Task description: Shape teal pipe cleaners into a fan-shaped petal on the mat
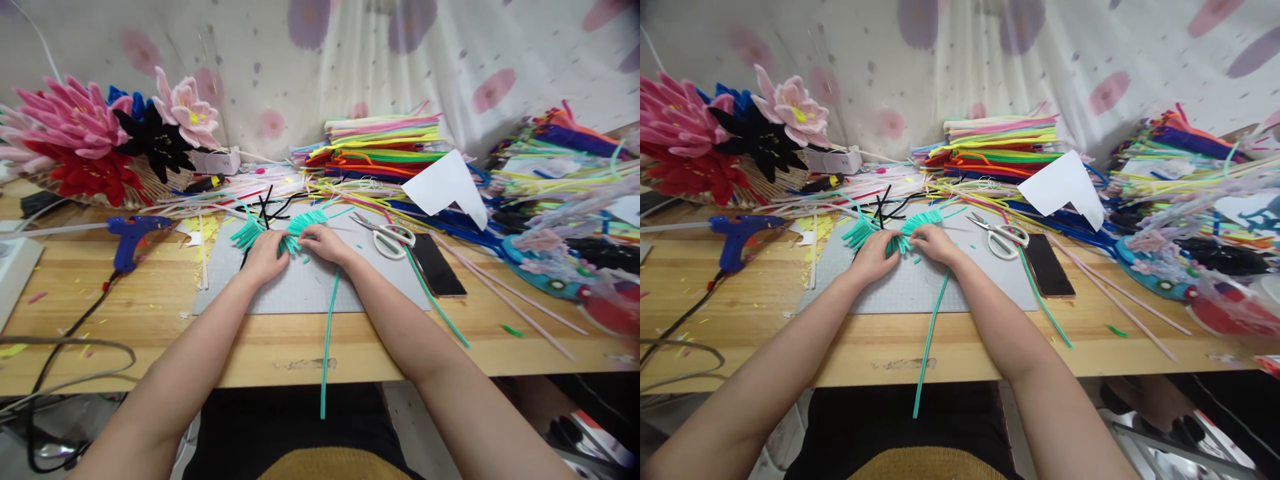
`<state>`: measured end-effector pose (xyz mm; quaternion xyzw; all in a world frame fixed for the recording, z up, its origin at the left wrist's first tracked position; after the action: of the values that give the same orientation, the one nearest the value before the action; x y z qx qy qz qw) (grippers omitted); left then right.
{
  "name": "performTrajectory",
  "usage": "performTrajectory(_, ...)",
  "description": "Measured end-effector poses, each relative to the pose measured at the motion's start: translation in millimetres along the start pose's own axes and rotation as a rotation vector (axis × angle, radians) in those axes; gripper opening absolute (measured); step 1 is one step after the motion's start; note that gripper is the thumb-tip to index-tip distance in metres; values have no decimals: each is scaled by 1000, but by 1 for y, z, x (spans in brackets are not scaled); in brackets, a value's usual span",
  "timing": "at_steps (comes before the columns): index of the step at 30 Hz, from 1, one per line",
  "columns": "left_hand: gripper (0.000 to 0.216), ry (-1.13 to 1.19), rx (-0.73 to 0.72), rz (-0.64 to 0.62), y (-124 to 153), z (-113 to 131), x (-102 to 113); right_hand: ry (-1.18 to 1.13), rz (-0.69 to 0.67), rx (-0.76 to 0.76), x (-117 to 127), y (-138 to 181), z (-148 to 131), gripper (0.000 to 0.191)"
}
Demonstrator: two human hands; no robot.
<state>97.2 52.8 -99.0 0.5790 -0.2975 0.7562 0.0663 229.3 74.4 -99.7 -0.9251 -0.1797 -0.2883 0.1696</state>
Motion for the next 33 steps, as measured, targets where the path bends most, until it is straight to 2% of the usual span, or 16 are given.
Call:
performTrajectory(3,36,5,0,2,0,0,0,4,34,-28,1,0,0,13)
performTrajectory(16,22,77,-17,4,1,-1,0,82,34,-18,0,1,-2,12)
performTrajectory(26,22,68,-45,26,1,1,1,581,-140,125,-18,1,-39,23)
performTrajectory(33,26,54,-68,20,1,4,3,692,-203,168,-23,1,-47,28)
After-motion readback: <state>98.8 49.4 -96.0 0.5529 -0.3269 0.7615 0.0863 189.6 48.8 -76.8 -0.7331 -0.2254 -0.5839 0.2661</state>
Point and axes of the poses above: each hand's wrist, its own y-axis away from the middle knuckle, its own x-axis out of the back of the hand, z = x × y, the point moved 6 cm from there along -y, towards the middle knuckle, and after that the axes turned 13 degrees about -y, right-handed, at the moved point
